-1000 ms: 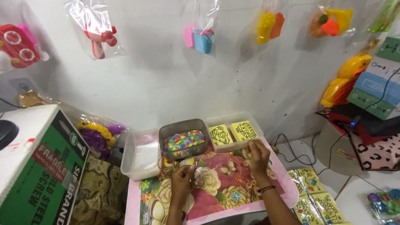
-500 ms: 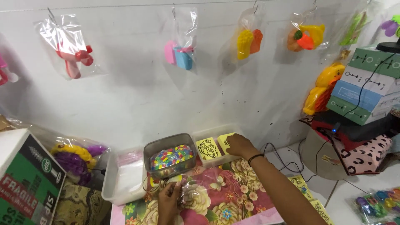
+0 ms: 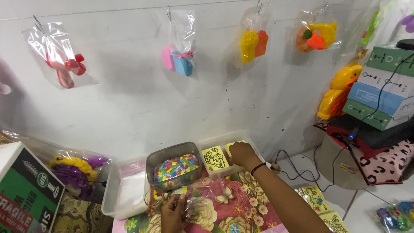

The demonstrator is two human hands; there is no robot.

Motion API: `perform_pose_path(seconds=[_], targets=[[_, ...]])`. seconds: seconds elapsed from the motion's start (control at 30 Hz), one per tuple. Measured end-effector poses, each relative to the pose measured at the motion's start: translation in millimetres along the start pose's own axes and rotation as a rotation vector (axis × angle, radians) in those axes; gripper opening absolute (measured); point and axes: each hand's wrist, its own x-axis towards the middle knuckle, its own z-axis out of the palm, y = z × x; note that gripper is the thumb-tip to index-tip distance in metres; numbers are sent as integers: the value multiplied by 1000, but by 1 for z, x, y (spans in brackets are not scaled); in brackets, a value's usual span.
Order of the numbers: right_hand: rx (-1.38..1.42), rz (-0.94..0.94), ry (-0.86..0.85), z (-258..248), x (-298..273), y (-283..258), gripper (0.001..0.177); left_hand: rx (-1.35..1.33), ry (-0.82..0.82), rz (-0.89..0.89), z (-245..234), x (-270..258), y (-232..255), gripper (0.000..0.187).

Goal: Packaging small illustrated cards and colorful beads into plastic bags to create toy kits.

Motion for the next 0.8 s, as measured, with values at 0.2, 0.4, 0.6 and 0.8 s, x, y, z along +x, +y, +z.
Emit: perform_pose_path(seconds=[0.2, 0.4, 0.6, 0.8], targets=[[-19, -33, 15, 3, 3, -8, 15, 57, -15, 20, -1, 1, -2, 30], [-51, 3, 20, 6, 3, -14, 12, 16, -14, -11, 2, -2, 4, 29], [-49, 15, 106, -7, -12, -5, 12, -64, -8, 2, -5, 7, -14, 26], [70, 103, 227, -75, -37, -8, 26, -274, -17, -74, 5, -11, 10, 23]])
